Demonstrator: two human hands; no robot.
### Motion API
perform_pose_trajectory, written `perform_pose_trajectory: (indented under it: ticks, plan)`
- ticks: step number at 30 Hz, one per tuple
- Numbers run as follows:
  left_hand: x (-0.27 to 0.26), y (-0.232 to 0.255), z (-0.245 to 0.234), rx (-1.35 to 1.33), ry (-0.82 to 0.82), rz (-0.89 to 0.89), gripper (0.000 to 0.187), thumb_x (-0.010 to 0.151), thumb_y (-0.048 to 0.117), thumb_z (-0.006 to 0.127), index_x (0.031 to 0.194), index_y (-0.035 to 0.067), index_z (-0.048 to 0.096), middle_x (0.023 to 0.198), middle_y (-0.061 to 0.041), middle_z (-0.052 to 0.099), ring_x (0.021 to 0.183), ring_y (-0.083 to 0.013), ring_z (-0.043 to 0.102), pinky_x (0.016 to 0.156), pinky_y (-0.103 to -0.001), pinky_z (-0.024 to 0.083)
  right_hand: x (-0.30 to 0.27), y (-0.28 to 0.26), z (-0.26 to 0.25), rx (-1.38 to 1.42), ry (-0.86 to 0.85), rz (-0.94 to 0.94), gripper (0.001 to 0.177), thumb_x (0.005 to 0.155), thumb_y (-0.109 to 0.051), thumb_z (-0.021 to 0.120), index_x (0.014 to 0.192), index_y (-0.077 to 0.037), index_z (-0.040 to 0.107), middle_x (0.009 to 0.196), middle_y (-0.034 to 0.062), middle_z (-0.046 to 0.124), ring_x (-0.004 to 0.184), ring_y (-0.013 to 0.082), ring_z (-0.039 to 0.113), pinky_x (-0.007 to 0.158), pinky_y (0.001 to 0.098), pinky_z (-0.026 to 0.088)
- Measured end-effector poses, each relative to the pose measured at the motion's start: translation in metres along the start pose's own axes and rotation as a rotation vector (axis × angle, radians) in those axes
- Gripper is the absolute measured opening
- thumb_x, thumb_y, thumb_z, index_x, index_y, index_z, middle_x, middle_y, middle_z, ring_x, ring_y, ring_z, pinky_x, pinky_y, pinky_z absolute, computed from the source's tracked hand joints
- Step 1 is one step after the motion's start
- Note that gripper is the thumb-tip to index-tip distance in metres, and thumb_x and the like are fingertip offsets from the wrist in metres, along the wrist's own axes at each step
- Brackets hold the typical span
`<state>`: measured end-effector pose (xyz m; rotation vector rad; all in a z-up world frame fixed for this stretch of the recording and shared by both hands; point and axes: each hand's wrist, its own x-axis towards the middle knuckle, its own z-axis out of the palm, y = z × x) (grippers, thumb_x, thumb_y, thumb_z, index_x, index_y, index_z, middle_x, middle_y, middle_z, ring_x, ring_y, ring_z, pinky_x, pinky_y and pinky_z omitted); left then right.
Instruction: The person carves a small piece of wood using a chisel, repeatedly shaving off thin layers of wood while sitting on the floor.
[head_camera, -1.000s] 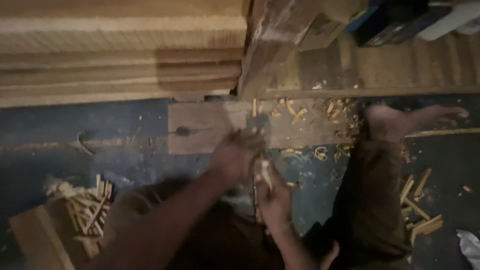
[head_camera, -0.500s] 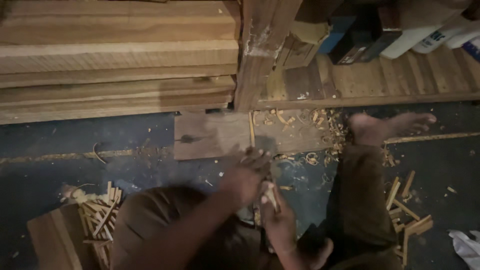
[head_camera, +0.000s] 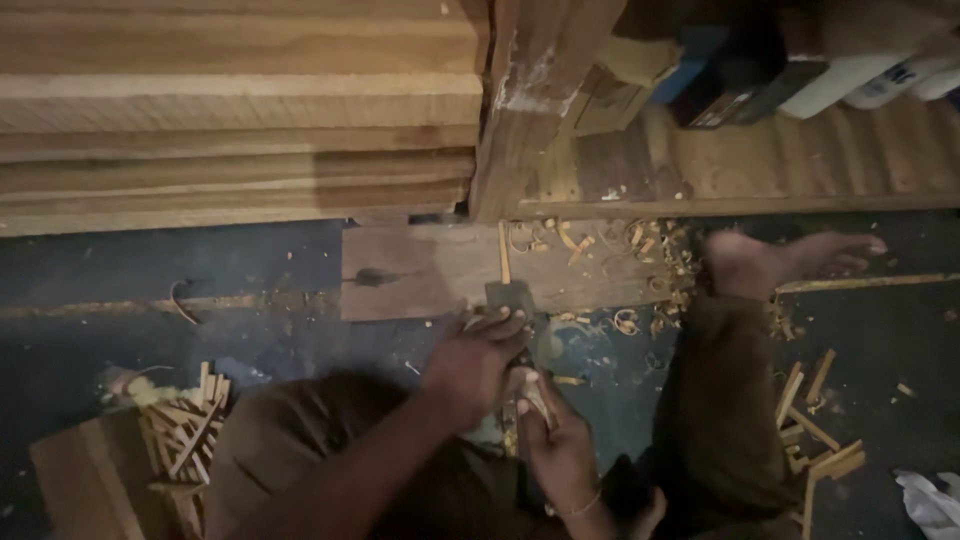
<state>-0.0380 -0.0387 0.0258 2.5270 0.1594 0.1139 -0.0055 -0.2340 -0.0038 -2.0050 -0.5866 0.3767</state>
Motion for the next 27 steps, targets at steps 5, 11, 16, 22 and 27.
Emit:
perform_pose_trajectory:
  ticks: [5,11,16,22,27]
  plan:
    - [0.009,-0.012,-0.005,0.022,0.028,0.015,0.057,0.085,0.044,0.069,0.133,0.013,0.065,0.147,-0.007,0.059,0.14,-0.0253,0.05,0.119,-0.051,0.029,0.016,0.0,0.011,0.027,-0.031,0.2,0.048,0.093,-0.014,0.065,0.139,-0.002,0.062,0.099,0.0113,0.078,0.081,0.0115,0.063,0.07,0.0267,0.055]
    - [0.05,-0.064,-0.001,0.17,-0.176,-0.075,0.049,0.095,0.034,0.069,0.14,0.016,0.065,0.141,-0.007,0.064,0.132,-0.0267,0.057,0.128,-0.044,0.034,0.088,0.004,0.033,-0.114,-0.118,0.173,0.044,0.096,-0.014,0.064,0.14,-0.007,0.066,0.1,0.0163,0.079,0.076,0.0129,0.069,0.069,0.0282,0.057]
    - [0.063,-0.067,-0.019,0.028,-0.046,0.013,0.036,0.089,0.034,0.071,0.121,0.017,0.071,0.141,-0.006,0.064,0.135,-0.0271,0.055,0.117,-0.045,0.04,0.082,0.0,0.04,-0.067,-0.03,-0.084,0.055,0.1,-0.026,0.061,0.15,-0.003,0.053,0.139,0.0189,0.067,0.097,0.0225,0.068,0.08,0.0342,0.057]
    - [0.029,-0.017,0.017,0.095,0.085,0.113,0.046,0.084,0.032,0.072,0.125,0.011,0.069,0.149,-0.015,0.054,0.144,-0.0344,0.047,0.123,-0.047,0.03,0.027,0.032,0.01,-0.035,-0.001,0.278,0.06,0.098,-0.038,0.063,0.15,-0.009,0.054,0.123,0.0172,0.073,0.085,0.0115,0.066,0.074,0.0311,0.057]
    - [-0.03,0.03,0.037,0.045,0.101,0.081,0.058,0.093,0.039,0.065,0.138,0.003,0.06,0.156,-0.017,0.047,0.144,-0.0354,0.04,0.119,-0.055,0.027,-0.043,0.047,-0.005,0.224,0.038,0.365,0.057,0.091,-0.023,0.064,0.145,-0.011,0.055,0.117,0.003,0.078,0.056,0.008,0.056,0.05,0.0266,0.049]
